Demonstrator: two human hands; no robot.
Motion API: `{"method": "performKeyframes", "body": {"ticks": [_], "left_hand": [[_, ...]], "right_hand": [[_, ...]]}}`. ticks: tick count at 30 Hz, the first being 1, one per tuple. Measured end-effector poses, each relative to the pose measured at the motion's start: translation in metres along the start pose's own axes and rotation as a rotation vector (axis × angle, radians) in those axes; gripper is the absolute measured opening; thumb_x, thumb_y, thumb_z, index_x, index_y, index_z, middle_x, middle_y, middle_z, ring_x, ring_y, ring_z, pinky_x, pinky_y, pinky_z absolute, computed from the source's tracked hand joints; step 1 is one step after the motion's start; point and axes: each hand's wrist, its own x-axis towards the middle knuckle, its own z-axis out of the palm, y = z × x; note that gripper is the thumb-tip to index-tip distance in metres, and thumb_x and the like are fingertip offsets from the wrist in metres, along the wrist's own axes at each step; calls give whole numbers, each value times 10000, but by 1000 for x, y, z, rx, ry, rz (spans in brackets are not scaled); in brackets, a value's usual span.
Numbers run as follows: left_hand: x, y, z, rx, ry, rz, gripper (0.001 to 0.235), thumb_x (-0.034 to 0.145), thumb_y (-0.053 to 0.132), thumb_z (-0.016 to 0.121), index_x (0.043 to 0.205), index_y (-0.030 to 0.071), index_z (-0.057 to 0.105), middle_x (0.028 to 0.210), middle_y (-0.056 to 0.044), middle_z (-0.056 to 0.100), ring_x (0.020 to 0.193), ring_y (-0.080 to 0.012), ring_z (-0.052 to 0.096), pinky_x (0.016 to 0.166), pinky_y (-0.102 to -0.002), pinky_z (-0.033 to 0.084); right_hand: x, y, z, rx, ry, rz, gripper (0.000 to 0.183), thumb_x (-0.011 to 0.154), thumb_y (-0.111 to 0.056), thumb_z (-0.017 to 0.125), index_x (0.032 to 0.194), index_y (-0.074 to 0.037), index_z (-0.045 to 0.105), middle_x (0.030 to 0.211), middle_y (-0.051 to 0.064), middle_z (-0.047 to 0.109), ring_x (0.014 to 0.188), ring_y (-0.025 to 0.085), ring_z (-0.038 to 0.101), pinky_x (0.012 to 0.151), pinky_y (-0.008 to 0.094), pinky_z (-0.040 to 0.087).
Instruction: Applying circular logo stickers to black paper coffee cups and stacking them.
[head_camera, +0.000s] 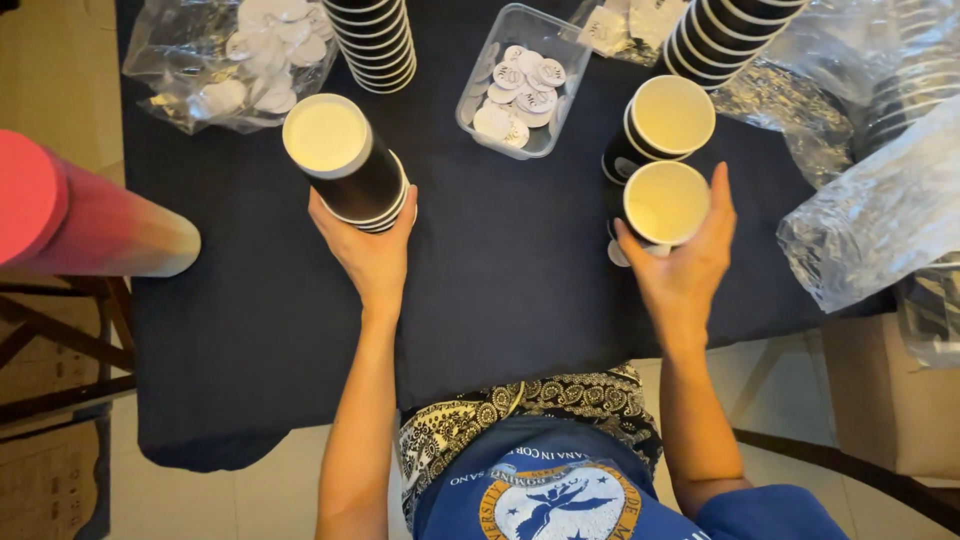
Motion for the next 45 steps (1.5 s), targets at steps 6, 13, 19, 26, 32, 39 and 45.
{"method": "performKeyframes", "body": {"ticks": [6,13,19,26,32,39,45], "left_hand": [[-1,-2,-3,23,1,18,1026,787,260,1063,1523,-19,406,1460,-238,557,1405,-408,568,1208,-506,470],[-4,-18,-1,0,43,205,1055,709,245,1106,1492,-15,448,1391,-221,572,1329,-409,605,1161,-485,487],[-10,6,-5,-138,-197,433,960,740,161,1052,1507,45,487,1469,-184,556,1388,-381,562,1220,-501,486],[-13,1,-3,-99,-171,399,1018,755,192,1091,1532,72,443,1482,-187,518,1409,-394,572,1210,-523,529],[-9,4,-6,-31,-68,327,967,736,206,1083,1471,39,478,1402,-191,558,1328,-393,607,1144,-493,540],[-6,-11,-4,27,4,28,1080,675,307,1095,1484,6,446,1404,-189,597,1335,-370,607,1134,-491,507],[-8,-10,-3,-60,-38,15,1158,738,229,1077,1594,12,329,1584,-224,505,1498,-383,516,1264,-496,438]], "right_hand": [[40,-23,-33,164,310,-206,1093,984,-18,1075,1733,-71,280,1805,156,336,1728,353,374,1490,459,270],[104,-5,8,-13,228,-325,1082,1075,-296,1144,1675,-39,281,1612,238,482,1521,424,479,1313,524,379],[105,-20,17,68,218,-329,927,1003,-136,1048,1618,-50,360,1494,225,541,1388,395,567,1165,494,489],[131,-11,43,-25,-49,-466,495,926,-104,1070,1213,-36,672,1561,292,434,1487,514,440,1225,633,366],[128,-20,60,10,-100,-582,1035,917,-404,1055,1558,99,416,1503,273,542,1391,438,527,1213,510,421],[146,-15,77,-147,-299,-371,1152,800,-176,1061,1659,-10,312,1472,262,481,1327,488,526,1121,556,454],[118,5,48,57,-86,-481,849,878,-155,997,1465,110,443,1363,303,527,1278,463,547,1106,512,454]]}}
